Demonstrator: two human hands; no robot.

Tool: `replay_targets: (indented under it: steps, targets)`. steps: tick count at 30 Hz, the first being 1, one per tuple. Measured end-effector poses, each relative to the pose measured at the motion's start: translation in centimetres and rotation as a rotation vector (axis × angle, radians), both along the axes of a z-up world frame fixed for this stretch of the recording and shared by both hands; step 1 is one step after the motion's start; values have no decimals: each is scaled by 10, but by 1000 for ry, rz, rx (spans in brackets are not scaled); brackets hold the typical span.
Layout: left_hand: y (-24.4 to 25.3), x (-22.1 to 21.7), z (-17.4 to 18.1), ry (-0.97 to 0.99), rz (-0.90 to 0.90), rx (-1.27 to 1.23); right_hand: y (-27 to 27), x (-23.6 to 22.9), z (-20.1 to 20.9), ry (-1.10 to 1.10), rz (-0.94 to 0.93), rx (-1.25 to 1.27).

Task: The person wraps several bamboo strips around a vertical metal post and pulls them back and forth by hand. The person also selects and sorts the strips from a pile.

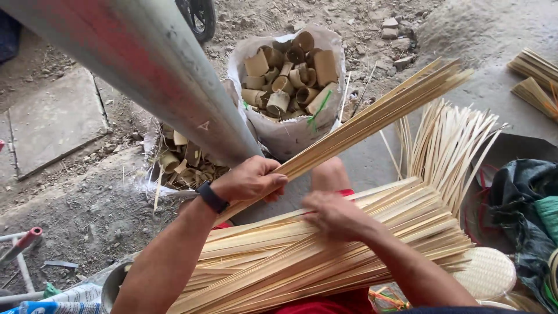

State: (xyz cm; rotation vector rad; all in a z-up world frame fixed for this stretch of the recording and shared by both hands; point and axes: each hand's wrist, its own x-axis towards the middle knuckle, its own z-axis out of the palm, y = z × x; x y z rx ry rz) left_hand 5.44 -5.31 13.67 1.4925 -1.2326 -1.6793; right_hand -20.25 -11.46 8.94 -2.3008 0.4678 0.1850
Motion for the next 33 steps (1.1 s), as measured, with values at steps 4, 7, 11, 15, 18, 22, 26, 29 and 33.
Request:
replay_targets:
  steps: [4,7,11,15,18,22,26,29,33]
  targets:
    - [-6,-8,9,186,40,44,19,-2,-24,64,114,-48]
    - [-28,-18,5,354,178,-11,7,7,-20,55,-84,25]
    - [-76,-39,-17,492,469,-142,4,17,4,-442,-299,699]
    - [-104,-44,-53,590,666,-169,21,41,-7,-559,-556,1072]
    - [-95,-35,-79,425,627,-169,4,56,-35,-597,-704,1072]
    - [-28,-52,-95,469,575,61,-46,89,-77,-514,-804,1119]
    - [10,-59,-113,913,484,425,-69,111,-109,-391,-774,1008]
    - [20,-55,-141,840,579,287,-65,114,-119,-254,-793,1011]
    - [25,-50,-158,790,606,306,-62,107,-117,-266,-930,970]
